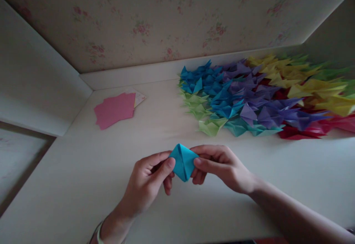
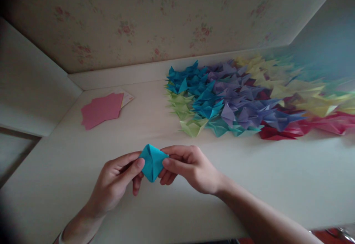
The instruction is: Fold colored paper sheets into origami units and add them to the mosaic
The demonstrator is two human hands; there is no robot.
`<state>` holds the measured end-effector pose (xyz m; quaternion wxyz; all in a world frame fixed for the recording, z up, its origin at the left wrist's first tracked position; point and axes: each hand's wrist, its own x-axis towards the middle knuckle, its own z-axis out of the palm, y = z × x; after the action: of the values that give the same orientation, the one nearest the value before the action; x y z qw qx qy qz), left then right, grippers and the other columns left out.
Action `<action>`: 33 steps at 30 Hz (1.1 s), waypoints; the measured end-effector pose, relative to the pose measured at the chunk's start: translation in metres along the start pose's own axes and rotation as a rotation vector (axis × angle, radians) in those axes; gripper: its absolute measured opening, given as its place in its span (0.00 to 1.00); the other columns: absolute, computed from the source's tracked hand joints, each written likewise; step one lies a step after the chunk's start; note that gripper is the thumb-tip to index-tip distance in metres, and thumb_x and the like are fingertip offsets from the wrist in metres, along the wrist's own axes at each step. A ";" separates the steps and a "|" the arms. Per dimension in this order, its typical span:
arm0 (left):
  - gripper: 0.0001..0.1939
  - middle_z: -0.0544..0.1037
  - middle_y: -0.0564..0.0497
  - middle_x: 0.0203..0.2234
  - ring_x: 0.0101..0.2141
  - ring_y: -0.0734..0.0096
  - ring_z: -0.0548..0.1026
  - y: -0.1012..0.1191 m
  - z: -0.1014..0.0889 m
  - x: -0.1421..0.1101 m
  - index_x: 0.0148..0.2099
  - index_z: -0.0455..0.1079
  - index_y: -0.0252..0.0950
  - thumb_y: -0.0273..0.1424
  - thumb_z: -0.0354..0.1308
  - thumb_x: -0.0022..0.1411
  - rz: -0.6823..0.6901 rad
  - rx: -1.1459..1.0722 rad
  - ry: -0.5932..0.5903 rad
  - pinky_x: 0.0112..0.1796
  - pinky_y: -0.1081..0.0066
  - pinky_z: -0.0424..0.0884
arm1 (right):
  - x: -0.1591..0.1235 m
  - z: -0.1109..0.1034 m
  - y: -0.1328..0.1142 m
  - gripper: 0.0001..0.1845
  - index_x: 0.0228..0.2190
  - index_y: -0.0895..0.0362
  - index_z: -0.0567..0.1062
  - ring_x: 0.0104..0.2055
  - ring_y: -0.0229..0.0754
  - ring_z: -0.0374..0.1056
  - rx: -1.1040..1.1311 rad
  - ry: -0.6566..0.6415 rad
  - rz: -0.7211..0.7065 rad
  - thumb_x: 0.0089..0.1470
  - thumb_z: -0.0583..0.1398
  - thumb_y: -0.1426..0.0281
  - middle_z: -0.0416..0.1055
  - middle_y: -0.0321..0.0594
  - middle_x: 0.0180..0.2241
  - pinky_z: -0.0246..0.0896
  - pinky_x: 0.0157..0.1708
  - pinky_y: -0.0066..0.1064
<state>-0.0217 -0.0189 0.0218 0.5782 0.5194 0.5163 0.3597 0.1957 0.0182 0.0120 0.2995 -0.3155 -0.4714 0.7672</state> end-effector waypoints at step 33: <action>0.07 0.84 0.51 0.28 0.29 0.71 0.82 -0.009 0.010 -0.001 0.41 0.82 0.40 0.36 0.65 0.63 -0.003 -0.451 -0.033 0.31 0.76 0.79 | -0.003 0.006 0.008 0.07 0.29 0.57 0.83 0.25 0.39 0.75 0.085 0.133 -0.139 0.53 0.68 0.66 0.79 0.39 0.23 0.70 0.28 0.29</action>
<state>-0.0136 -0.0239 0.0120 0.6884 0.3822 0.4142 0.4566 0.1918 0.0097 0.0073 0.3959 -0.3192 -0.4383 0.7412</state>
